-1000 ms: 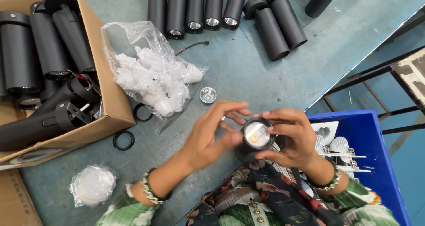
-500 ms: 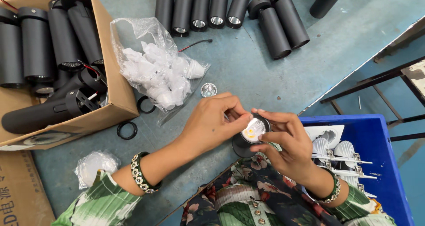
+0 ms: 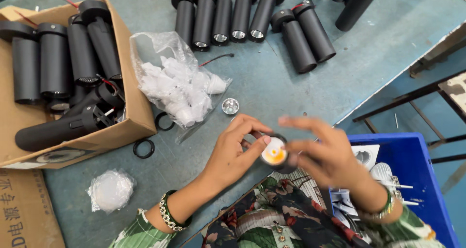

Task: The person assembles a black cylindrical light fixture by inserting a plastic reflector and lens assembly into the casing, using their hands to align and press the components together.

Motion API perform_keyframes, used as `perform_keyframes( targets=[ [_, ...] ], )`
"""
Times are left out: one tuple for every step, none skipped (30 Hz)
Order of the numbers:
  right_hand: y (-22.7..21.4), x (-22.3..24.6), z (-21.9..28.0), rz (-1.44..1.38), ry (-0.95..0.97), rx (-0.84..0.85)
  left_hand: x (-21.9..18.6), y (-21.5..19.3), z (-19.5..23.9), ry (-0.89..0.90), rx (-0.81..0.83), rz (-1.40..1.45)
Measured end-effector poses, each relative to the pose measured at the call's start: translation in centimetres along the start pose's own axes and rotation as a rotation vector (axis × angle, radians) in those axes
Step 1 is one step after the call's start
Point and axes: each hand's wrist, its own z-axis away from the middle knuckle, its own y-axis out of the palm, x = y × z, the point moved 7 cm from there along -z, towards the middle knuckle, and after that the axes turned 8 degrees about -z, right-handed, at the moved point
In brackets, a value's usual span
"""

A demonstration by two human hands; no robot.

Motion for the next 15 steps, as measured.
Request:
perform_keyframes(
  targets=[
    [0.5, 1.0, 0.7, 0.042, 0.013, -0.012, -0.3, -0.1, 0.0, -0.018, 0.015, -0.009],
    [0.9, 1.5, 1.1, 0.082, 0.015, -0.045, -0.5, -0.2, 0.0, -0.036, 0.031, -0.018],
    [1.5, 2.0, 1.6, 0.123, 0.029, -0.082, -0.7, -0.2, 0.0, -0.043, 0.038, -0.044],
    [1.8, 2.2, 2.0, 0.164, 0.042, -0.117, -0.9, -0.2, 0.0, -0.05, 0.045, -0.07],
    [2.1, 2.2, 2.3, 0.159, 0.056, -0.128, -1.0, -0.1, 0.0, -0.051, 0.056, -0.1],
    [2.3, 2.3, 2.7, 0.153, 0.069, -0.14, -1.1, -0.1, -0.1, -0.045, 0.047, -0.097],
    [2.4, 2.4, 2.8, 0.146, 0.077, -0.151, -1.1, -0.2, -0.1, -0.038, 0.034, -0.098],
    [2.5, 2.5, 2.9, 0.138, 0.091, -0.149, -1.1, -0.3, -0.1, -0.031, 0.022, -0.098],
    [2.6, 2.5, 2.9, 0.133, 0.098, -0.148, -1.2, -0.4, -0.1, -0.007, 0.006, -0.107],
    [2.6, 2.6, 2.9, 0.127, 0.106, -0.147, -1.3, -0.5, 0.1, 0.018, -0.01, -0.116],
    [2.6, 2.5, 2.9, 0.124, 0.112, -0.141, -1.3, -0.6, 0.2, 0.041, -0.029, -0.124],
    [2.7, 2.4, 2.9, 0.121, 0.117, -0.135, -1.1, -0.5, 0.2, 0.039, -0.029, -0.105],
    [2.7, 2.3, 3.0, 0.116, 0.122, -0.126, -0.9, -0.3, 0.2, 0.034, -0.032, -0.085],
    [2.6, 2.1, 3.1, 0.074, 0.122, -0.118, -0.7, -0.2, 0.1, 0.029, -0.034, -0.065],
    [2.6, 1.9, 3.1, 0.032, 0.122, -0.111, -0.5, -0.1, 0.1, 0.022, -0.04, -0.054]
  ],
)
